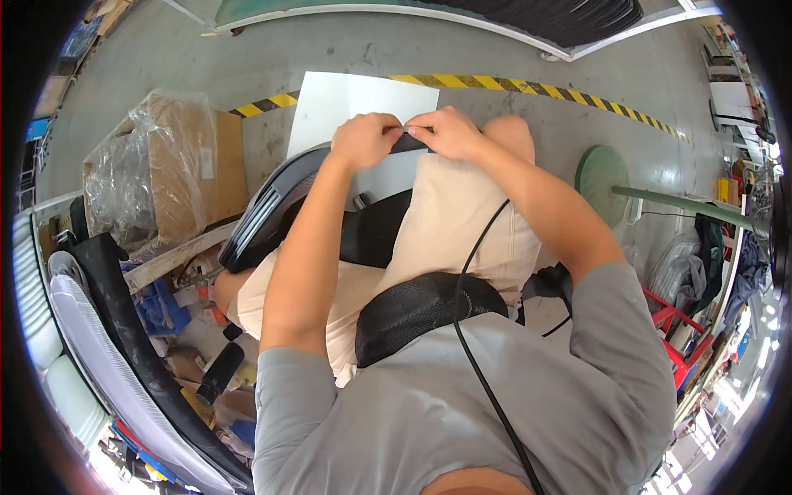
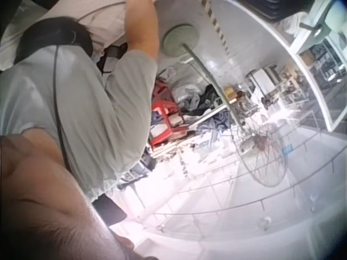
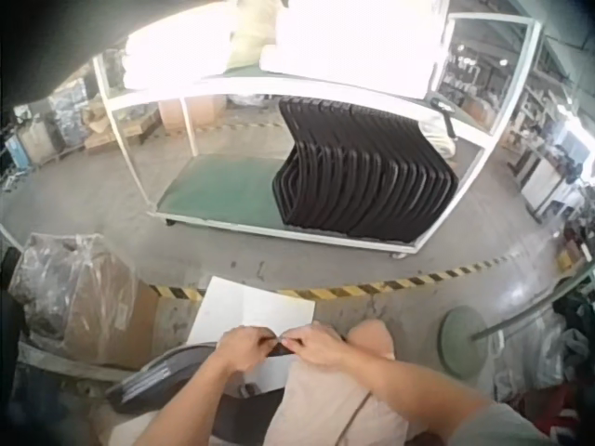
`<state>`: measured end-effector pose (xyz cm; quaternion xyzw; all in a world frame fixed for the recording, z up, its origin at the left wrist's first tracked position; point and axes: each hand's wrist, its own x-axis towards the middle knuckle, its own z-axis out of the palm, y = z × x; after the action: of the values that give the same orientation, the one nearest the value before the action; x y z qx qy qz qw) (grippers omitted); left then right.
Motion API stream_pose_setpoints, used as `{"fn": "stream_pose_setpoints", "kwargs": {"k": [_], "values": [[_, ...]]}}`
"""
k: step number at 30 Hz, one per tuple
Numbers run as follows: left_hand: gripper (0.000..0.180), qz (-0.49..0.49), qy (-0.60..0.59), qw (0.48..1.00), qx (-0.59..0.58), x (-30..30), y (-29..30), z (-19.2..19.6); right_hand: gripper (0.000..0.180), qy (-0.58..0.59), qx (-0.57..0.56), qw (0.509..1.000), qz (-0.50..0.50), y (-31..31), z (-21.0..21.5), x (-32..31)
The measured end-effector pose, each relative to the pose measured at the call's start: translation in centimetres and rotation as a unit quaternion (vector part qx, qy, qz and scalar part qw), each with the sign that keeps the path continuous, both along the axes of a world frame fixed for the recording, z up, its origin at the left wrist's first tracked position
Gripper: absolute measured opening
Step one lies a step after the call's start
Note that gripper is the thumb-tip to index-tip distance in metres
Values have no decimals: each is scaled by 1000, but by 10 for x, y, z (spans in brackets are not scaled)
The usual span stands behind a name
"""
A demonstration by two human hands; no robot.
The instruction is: The recorder is assembling the backrest of an office chair by fitting a mesh panel into a plastic frame and using a mallet to secure the edges.
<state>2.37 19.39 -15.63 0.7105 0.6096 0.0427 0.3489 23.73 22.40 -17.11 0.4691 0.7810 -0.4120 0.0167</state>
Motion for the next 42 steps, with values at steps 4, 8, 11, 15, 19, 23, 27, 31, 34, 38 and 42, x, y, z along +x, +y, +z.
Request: {"fn": "stream_pose_setpoints", "kwargs": {"k": [4, 8, 11, 15, 19, 23, 27, 31, 34, 38, 42], "values": [[23, 12, -43, 998, -37, -1, 8, -1, 38, 5, 130, 991, 44, -8, -8, -2], [22, -34, 11, 999, 18, 2, -6, 5, 49, -21, 263, 955, 135, -26, -12, -1], [22, -92, 53, 992, 63, -2, -8, 11, 50, -78, 376, 912, 146, -41, -20, -6], [21, -93, 7, 996, -15, -33, 10, 23, 50, -181, 485, 845, 134, -49, -18, -13], [28, -43, -41, 998, 0, -46, -4, 3, 47, -141, 166, 972, 92, -29, 23, -34], [28, 24, -66, 997, -43, -31, 5, 5, 25, 71, 111, 988, 83, -14, -3, -35], [24, 49, -42, 998, -20, -34, -3, 2, 30, 32, 124, 992, 22, -27, -7, -48], [21, 21, -6, 1000, 22, -30, -16, 8, 48, 54, 411, 903, 109, -41, -26, -42], [23, -68, 5, 991, 116, -42, -10, 10, 57, -47, 493, 860, 122, -51, -32, -48], [28, -65, -6, 997, -39, -86, 3, 12, 58, -71, 520, 844, 106, -55, -25, -58], [36, -6, -91, 990, -108, -96, -4, 10, 47, -52, 228, 971, 59, -36, 20, -74]]}}
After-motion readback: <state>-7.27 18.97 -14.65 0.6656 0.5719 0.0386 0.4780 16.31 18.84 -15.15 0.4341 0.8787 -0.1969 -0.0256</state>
